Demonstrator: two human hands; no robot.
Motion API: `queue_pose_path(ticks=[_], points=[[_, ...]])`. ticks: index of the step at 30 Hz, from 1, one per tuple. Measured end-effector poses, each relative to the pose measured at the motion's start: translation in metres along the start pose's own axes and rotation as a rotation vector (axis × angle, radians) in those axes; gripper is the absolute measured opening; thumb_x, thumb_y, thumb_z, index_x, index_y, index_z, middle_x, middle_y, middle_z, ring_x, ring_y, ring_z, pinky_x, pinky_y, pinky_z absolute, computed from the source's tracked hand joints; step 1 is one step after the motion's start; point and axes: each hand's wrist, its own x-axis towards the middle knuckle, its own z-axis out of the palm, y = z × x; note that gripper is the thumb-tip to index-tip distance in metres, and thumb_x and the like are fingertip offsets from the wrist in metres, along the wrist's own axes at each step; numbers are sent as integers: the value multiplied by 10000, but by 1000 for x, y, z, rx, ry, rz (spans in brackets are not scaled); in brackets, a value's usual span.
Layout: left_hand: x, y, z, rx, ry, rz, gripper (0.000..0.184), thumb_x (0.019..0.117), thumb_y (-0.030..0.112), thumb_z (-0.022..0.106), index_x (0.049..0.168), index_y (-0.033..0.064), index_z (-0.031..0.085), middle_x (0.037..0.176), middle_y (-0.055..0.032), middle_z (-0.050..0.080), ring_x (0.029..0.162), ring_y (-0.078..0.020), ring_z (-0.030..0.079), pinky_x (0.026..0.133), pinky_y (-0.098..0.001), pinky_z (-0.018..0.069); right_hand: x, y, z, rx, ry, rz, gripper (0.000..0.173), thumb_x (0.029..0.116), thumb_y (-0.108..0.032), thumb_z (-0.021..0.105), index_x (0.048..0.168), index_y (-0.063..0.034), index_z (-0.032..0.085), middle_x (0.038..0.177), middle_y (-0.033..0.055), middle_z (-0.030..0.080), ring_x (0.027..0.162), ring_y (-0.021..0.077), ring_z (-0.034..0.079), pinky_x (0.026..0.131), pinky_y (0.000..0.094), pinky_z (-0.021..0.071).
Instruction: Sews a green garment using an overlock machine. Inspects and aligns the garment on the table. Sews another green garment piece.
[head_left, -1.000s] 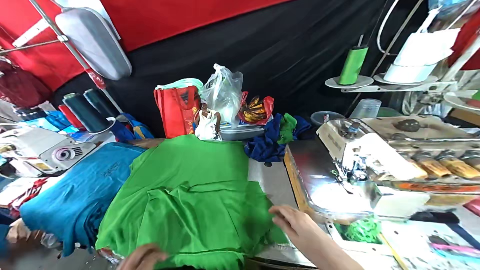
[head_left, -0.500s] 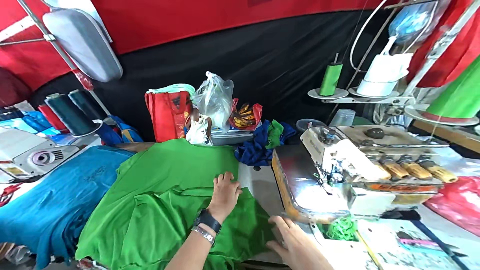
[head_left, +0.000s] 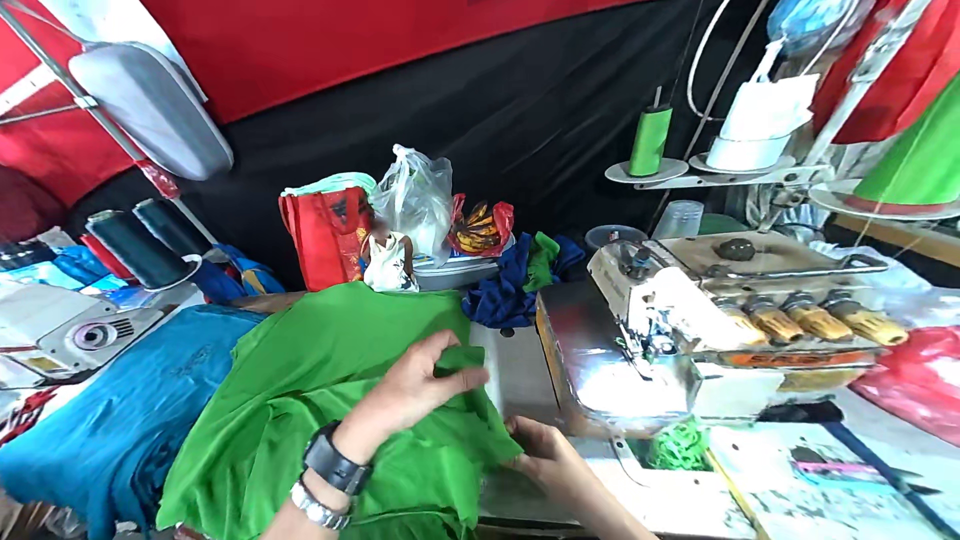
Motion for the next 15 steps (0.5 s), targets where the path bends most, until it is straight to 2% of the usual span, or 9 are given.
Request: queue_pose_path(ticks=[2, 5, 7, 9, 11, 13, 15], points=[[1, 3, -4, 44, 4, 66, 248, 931, 179, 735, 1127, 49, 658, 969, -43, 707, 887, -102, 684, 818, -322, 581, -13, 1, 0, 188, 76, -64, 104, 901, -10, 676, 1003, -18, 654, 900, -36, 701, 826, 4, 667, 780, 207, 576], [3, 13, -3, 98, 141, 183, 181, 909, 145, 753, 1077, 86, 722, 893, 28, 728, 786, -37, 675, 718, -230, 574, -39, 1, -11, 361, 148, -198, 165, 896, 4, 656, 1005, -119, 657, 924, -79, 708, 849, 24, 671, 790, 252, 582], [3, 29, 5, 81, 247, 262, 138, 908, 116, 730, 1046, 110, 735, 824, 74, 714, 693, 8, 634, 630, -172, 536, -65, -21, -30, 352, 185, -250, 223, 885, -18, 692, 1015, -199, 682, 948, -116, 720, 861, 1, 673, 784, 238, 582], [-2, 49, 16, 31, 283, 353, 141, 953, 115, 653, 1082, 143, 701, 828, 91, 701, 694, 20, 629, 633, -157, 535, -95, -55, -60, 256, 227, -316, 296, 865, -52, 704, 1052, -281, 719, 998, -159, 729, 904, -34, 675, 799, 199, 579], [-13, 70, 29, -94, 255, 419, 138, 1020, 166, 569, 1139, 198, 630, 829, 111, 658, 702, 46, 593, 647, -131, 503, -120, -81, -97, 138, 256, -444, 286, 906, -144, 700, 1118, -334, 726, 1048, -201, 718, 953, -66, 658, 830, 150, 556], [-26, 84, 43, -307, 161, 369, 155, 1063, 235, 516, 1175, 260, 620, 896, 153, 656, 765, 77, 606, 677, -118, 512, -133, -92, -126, 66, 270, -541, 239, 956, -201, 684, 1153, -327, 733, 1099, -195, 711, 1010, -52, 651, 880, 152, 543], [-37, 88, 60, -521, 109, 210, 191, 1077, 147, 462, 1165, 219, 616, 919, 165, 680, 784, 52, 642, 663, -161, 547, -138, -84, -138, 27, 266, -508, 238, 969, -215, 675, 1168, -331, 734, 1168, -178, 706, 1066, -32, 647, 912, 175, 546]])
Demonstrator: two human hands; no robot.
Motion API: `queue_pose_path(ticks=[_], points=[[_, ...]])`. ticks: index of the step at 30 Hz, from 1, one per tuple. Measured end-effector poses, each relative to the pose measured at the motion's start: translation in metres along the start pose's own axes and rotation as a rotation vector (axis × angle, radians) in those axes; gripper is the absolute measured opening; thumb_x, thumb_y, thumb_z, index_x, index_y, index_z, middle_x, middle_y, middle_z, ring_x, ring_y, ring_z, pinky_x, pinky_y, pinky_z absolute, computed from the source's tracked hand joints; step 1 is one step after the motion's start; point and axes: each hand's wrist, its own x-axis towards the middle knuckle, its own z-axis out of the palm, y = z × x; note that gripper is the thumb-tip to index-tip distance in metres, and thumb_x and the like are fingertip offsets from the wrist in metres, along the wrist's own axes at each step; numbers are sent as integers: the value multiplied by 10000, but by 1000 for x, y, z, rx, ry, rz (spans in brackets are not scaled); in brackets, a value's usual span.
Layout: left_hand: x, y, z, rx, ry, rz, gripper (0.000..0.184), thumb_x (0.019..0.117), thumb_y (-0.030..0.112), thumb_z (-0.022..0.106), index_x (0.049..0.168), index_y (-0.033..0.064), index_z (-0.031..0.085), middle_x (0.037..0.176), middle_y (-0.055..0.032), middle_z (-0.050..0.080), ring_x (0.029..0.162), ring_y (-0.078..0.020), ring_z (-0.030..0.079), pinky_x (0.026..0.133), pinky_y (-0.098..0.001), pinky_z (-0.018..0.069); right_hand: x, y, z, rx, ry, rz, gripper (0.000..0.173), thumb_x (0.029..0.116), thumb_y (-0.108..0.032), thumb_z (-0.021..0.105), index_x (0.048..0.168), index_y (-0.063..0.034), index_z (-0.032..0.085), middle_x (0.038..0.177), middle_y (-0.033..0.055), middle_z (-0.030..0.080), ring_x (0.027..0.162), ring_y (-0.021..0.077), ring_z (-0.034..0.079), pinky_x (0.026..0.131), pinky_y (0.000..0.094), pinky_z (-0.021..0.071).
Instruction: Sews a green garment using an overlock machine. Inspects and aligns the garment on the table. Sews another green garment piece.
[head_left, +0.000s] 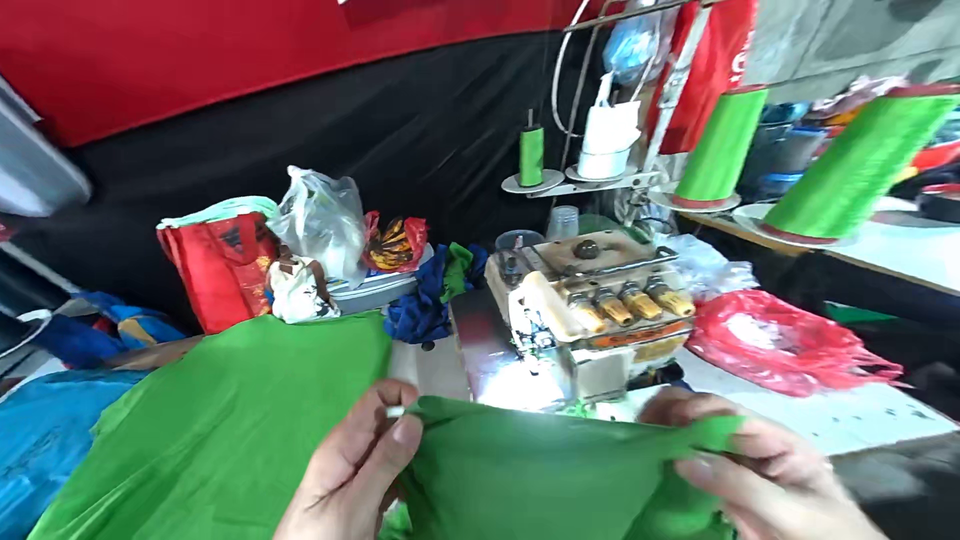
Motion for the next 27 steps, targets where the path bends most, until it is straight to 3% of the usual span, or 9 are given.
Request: queue_pose_path(ticks=[3, 7, 10, 13, 15, 17, 21, 23, 27], points=[[-17, -27, 8, -175, 98, -202, 280, 1092, 94, 369, 1103, 213, 622, 969, 133, 734, 852, -5, 705, 750, -232, 608, -12, 13, 9, 95, 75, 218, 279, 917, -85, 703, 1106, -288, 733, 1043, -144, 746, 903, -23, 692, 771, 193, 590], [-48, -67, -6, -267, 187, -231, 368, 1088, 127, 375, 1038, 264, 713, 1004, 120, 745, 907, 4, 680, 850, -225, 563, -24, 27, 29, 215, 112, 386, 259, 885, -7, 717, 1076, -182, 707, 992, -109, 749, 894, 14, 708, 810, 247, 609], [-70, -80, -11, -294, 240, -310, 368, 1091, 138, 357, 988, 273, 684, 842, 129, 729, 763, 21, 678, 753, -207, 581, -28, 42, 41, 291, 114, 405, 148, 912, -82, 722, 1016, -186, 734, 952, -112, 745, 870, -1, 698, 801, 228, 598], [-82, -96, -11, 141, 343, -318, 219, 1048, 39, 425, 1023, 128, 623, 797, 111, 663, 663, 17, 609, 638, -189, 534, -32, 50, 53, 305, 100, 421, 112, 951, -78, 677, 1012, -148, 739, 943, -99, 745, 870, 2, 696, 813, 225, 593], [-82, -103, -9, 643, 292, -175, 176, 986, 15, 538, 1078, -91, 645, 981, -120, 680, 851, -164, 673, 787, -343, 578, -32, 49, 62, 169, 56, 412, 105, 951, -43, 661, 1027, -99, 710, 931, -110, 731, 858, -24, 687, 804, 205, 589], [-74, -102, 5, 776, 168, -6, 265, 987, 86, 568, 1112, -131, 656, 1197, -298, 646, 1129, -402, 634, 979, -539, 501, -33, 52, 68, 69, -8, 367, 94, 945, -49, 672, 1032, -37, 705, 935, -84, 725, 863, -41, 673, 804, 187, 577], [-55, -90, 59, 350, -208, -2, 487, 1074, 293, 483, 1319, -119, 570, 1314, -235, 629, 1276, -238, 584, 1110, -415, 446, -32, 54, 71, -42, -70, 254, 167, 945, -145, 707, 963, 19, 726, 946, 14, 650, 907, -17, 610, 816, 146, 526], [-51, -92, 73, 199, -205, -25, 392, 1058, 228, 527, 1232, -113, 611, 1145, -165, 687, 1094, -109, 648, 997, -299, 516, -31, 53, 68, -79, -42, 230, 174, 941, -150, 714, 965, 22, 730, 924, 18, 660, 884, -16, 618, 799, 143, 526], [-41, -97, 70, 83, -171, -69, 182, 1028, 103, 564, 1051, -50, 661, 964, -36, 652, 905, -1, 610, 838, -189, 524, -32, 48, 55, -25, -2, 345, 337, 901, -69, 730, 1227, -15, 666, 1046, -14, 726, 924, 13, 695, 803, 196, 597]])
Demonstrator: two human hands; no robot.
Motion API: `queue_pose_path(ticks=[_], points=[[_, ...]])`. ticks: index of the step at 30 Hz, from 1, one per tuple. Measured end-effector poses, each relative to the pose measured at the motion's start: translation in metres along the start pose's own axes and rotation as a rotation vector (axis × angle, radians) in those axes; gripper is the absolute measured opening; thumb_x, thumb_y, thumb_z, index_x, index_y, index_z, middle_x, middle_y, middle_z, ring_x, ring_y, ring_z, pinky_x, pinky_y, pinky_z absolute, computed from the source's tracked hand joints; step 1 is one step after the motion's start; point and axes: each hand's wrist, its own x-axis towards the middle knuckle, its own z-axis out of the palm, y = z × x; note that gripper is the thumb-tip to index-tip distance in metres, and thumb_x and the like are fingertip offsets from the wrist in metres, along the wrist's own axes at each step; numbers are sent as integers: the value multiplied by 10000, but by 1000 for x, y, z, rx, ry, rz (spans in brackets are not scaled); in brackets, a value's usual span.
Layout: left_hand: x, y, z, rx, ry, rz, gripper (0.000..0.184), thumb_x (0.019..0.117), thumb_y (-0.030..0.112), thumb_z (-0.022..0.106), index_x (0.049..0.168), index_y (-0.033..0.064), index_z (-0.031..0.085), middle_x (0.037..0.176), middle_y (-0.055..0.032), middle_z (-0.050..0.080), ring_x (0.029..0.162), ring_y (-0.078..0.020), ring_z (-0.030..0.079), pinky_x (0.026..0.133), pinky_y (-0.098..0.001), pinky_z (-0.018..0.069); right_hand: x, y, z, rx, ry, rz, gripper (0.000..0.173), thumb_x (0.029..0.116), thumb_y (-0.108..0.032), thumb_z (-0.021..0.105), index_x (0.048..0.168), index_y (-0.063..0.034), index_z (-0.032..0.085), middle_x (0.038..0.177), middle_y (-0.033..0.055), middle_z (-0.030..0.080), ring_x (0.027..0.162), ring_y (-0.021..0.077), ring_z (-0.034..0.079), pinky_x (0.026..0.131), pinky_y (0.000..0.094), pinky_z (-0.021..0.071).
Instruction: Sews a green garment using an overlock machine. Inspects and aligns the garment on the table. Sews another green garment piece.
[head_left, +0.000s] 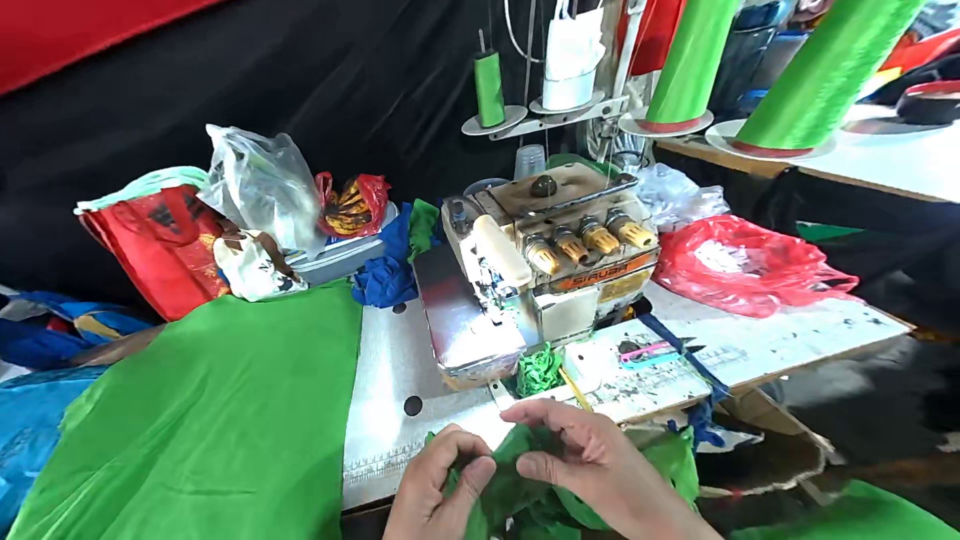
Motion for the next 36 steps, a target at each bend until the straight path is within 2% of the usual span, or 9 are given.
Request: queue_pose_path(ticks=[3, 6, 8, 12, 15, 22, 26, 33, 36], points=[[0, 3, 0, 32, -86, -43, 258, 1015, 152, 604, 1134, -76, 631, 1032, -73, 692, 968, -28, 650, 897, -229, 540, 1, 5, -2, 85, -32, 31, 455, 884, -39, 728, 1319, -22, 596, 1038, -18, 715, 898, 47, 696, 787, 221, 600], [0, 1, 0, 131, 11, -13, 188, 967, 123, 673, 1024, -53, 708, 946, -68, 702, 920, -29, 650, 868, -209, 541, 3, 8, -1, 133, -69, 20, 480, 888, 17, 701, 1346, -5, 561, 1089, 12, 713, 944, 81, 702, 823, 250, 606], [0, 2, -6, 166, 59, 4, 138, 942, 113, 707, 980, -20, 719, 923, -34, 678, 909, -22, 631, 856, -196, 537, 5, 8, 0, 129, -45, 16, 454, 886, 10, 710, 1320, -8, 581, 1073, 16, 709, 938, 82, 704, 817, 250, 610], [2, 3, -11, 255, 78, 59, 144, 904, 125, 761, 939, -7, 716, 889, -38, 670, 874, -26, 639, 828, -183, 545, 6, 9, 1, 105, 24, -9, 333, 903, -65, 723, 1221, -29, 631, 975, -37, 692, 870, 24, 676, 774, 189, 582], [4, 4, -12, 341, 94, 81, 202, 904, 173, 768, 909, -19, 707, 858, -61, 657, 824, -30, 627, 777, -163, 534, 5, 11, 1, 84, 34, -36, 335, 913, -48, 708, 1239, -15, 637, 999, -25, 707, 888, 25, 685, 794, 194, 590], [6, 1, -9, 331, 116, 48, 266, 917, 249, 761, 886, 9, 651, 813, -29, 632, 772, -8, 597, 725, -157, 512, 4, 13, -2, 88, 25, -58, 339, 940, -35, 672, 1275, -2, 625, 1012, -5, 718, 911, 46, 694, 811, 202, 591], [9, 1, -6, 338, 124, 62, 273, 915, 248, 762, 876, 2, 649, 815, -41, 644, 787, -15, 613, 740, -158, 518, 5, 13, -1, 109, 76, -72, 304, 930, -84, 706, 1220, -15, 648, 966, -39, 703, 868, 15, 677, 784, 177, 580], [12, 4, -5, 378, 145, 37, 304, 907, 265, 769, 840, 3, 629, 757, -21, 601, 676, 11, 548, 638, -124, 468, 7, 16, -1, 115, 138, -115, 292, 921, -26, 696, 1208, -3, 655, 1005, -14, 727, 882, 24, 693, 797, 179, 588], [13, 3, -5, 368, 138, 47, 323, 898, 279, 778, 841, 1, 623, 768, -27, 599, 695, 7, 556, 648, -126, 477, 7, 14, 0, 97, 152, -168, 278, 936, -42, 683, 1207, 9, 648, 1003, -16, 725, 890, 12, 691, 800, 175, 587]])
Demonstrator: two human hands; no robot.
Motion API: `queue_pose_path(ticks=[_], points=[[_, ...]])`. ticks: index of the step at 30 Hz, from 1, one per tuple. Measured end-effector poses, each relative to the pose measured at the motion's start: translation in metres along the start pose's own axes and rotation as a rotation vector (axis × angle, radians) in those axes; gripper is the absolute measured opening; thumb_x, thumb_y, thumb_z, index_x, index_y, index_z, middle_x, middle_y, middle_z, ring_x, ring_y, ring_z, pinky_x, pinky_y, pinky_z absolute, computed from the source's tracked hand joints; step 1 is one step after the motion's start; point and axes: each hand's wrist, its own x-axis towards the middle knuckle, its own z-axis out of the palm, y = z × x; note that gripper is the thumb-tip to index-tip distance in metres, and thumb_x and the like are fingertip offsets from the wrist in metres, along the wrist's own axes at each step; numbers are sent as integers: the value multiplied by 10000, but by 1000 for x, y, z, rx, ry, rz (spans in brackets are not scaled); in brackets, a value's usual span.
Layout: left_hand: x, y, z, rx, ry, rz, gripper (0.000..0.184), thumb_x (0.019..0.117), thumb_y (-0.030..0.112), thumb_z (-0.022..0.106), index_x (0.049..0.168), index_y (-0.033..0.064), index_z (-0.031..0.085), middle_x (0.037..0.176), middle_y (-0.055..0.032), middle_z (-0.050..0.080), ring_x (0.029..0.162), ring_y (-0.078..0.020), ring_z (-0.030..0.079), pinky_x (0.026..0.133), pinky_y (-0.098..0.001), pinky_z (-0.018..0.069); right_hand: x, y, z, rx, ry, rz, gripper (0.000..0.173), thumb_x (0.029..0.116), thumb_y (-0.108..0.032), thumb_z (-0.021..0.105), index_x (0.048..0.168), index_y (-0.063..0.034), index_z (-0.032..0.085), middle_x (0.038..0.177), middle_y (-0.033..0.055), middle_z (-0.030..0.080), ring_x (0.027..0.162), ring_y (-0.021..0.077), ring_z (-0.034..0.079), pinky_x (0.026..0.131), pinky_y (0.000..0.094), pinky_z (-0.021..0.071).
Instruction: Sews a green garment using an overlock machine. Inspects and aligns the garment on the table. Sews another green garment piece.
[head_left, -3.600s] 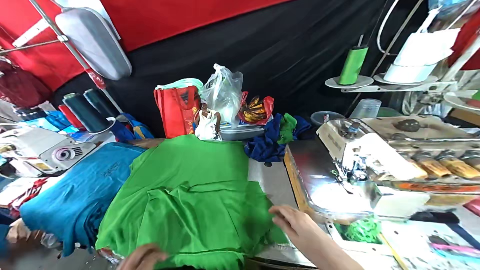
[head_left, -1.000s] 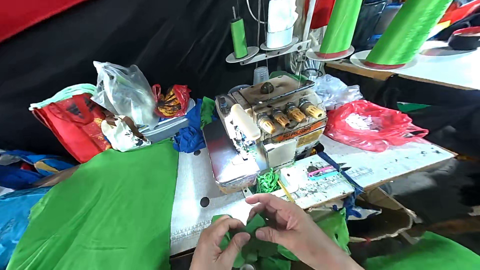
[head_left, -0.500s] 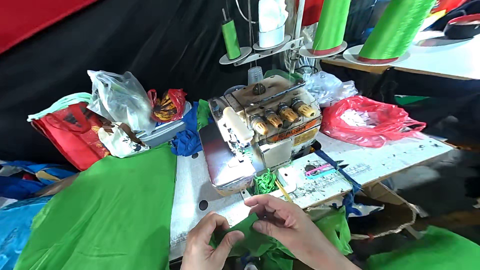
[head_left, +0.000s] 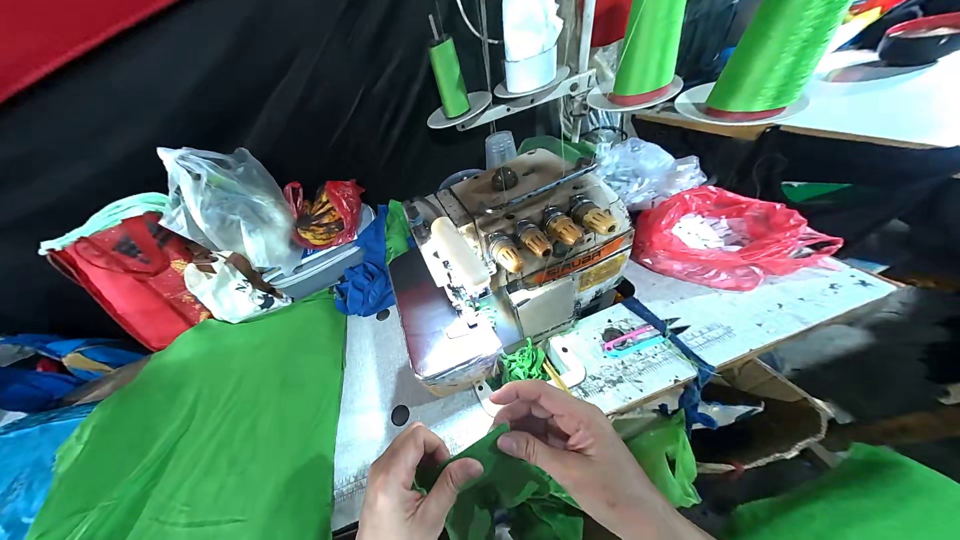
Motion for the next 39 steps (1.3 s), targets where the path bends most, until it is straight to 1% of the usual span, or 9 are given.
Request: queue_pose_path(ticks=[5, 9, 15, 18, 19, 21, 29, 35, 39], points=[[-6, 11, -9, 116, -195, 16, 239, 832, 138, 805, 916, -67, 715, 841, -175, 718, 801, -237, 696, 785, -414, 546, 8, -32, -11, -96, 22, -286, 169, 974, -86, 671, 1141, -68, 650, 1035, -36, 736, 979, 2, 690, 894, 200, 584], [-11, -2, -52, -131, -173, 38, 205, 898, 208, 787, 947, 23, 712, 945, 6, 715, 938, 17, 648, 870, -208, 546, 18, -46, -27, -160, 72, -252, 150, 957, -57, 681, 1095, 1, 670, 1016, 4, 738, 904, 18, 698, 804, 205, 604], [27, 2, -124, -124, -131, 6, 143, 927, 280, 750, 1068, 286, 732, 1007, 205, 705, 901, 87, 642, 786, -134, 544, 39, -36, -27, -127, 107, -211, 170, 953, -132, 695, 1105, -206, 674, 1011, -118, 725, 900, -11, 690, 794, 182, 598], [54, -31, -106, 444, 146, -26, 231, 862, 311, 767, 996, 125, 740, 919, 33, 720, 828, -87, 679, 746, -337, 573, 60, 11, -16, -329, 179, -159, 175, 899, -121, 700, 1068, -109, 657, 887, -39, 709, 732, 9, 664, 659, 169, 573], [63, -41, -92, 545, 176, 33, 295, 858, 309, 754, 1013, 58, 743, 969, -81, 728, 879, -250, 693, 776, -524, 541, 64, 20, -13, -409, 194, -168, 194, 883, -135, 700, 1068, -89, 662, 878, -42, 709, 693, -21, 625, 626, 134, 530], [76, -39, -54, 549, 174, 138, 358, 915, 341, 704, 1091, 31, 738, 1120, -168, 706, 1037, -387, 666, 860, -654, 483, 69, 26, -10, -482, 193, -165, 231, 880, -162, 703, 1091, -72, 671, 885, -57, 695, 653, -65, 534, 586, 85, 442], [92, -21, 36, 313, 197, 243, 182, 969, 210, 613, 996, 94, 751, 988, -8, 755, 978, -92, 685, 950, -321, 489, 75, 28, -14, -392, 206, -98, 171, 914, -187, 712, 1053, -89, 697, 905, -72, 719, 650, -70, 551, 585, 86, 459], [94, -18, 39, 335, 190, 158, 227, 961, 331, 635, 957, 140, 758, 919, 46, 739, 898, -62, 663, 908, -367, 461, 76, 37, -12, -434, 272, -212, 165, 906, -156, 678, 1058, -93, 682, 864, -74, 693, 665, -94, 538, 610, 57, 457], [98, -17, 36, 263, 186, 108, 158, 929, 280, 664, 913, 181, 786, 915, 88, 745, 906, -16, 658, 893, -312, 478, 57, 33, -24, -558, 275, -253, 169, 1026, -216, 592, 1097, -65, 618, 913, 8, 680, 782, -21, 625, 702, 118, 532]])
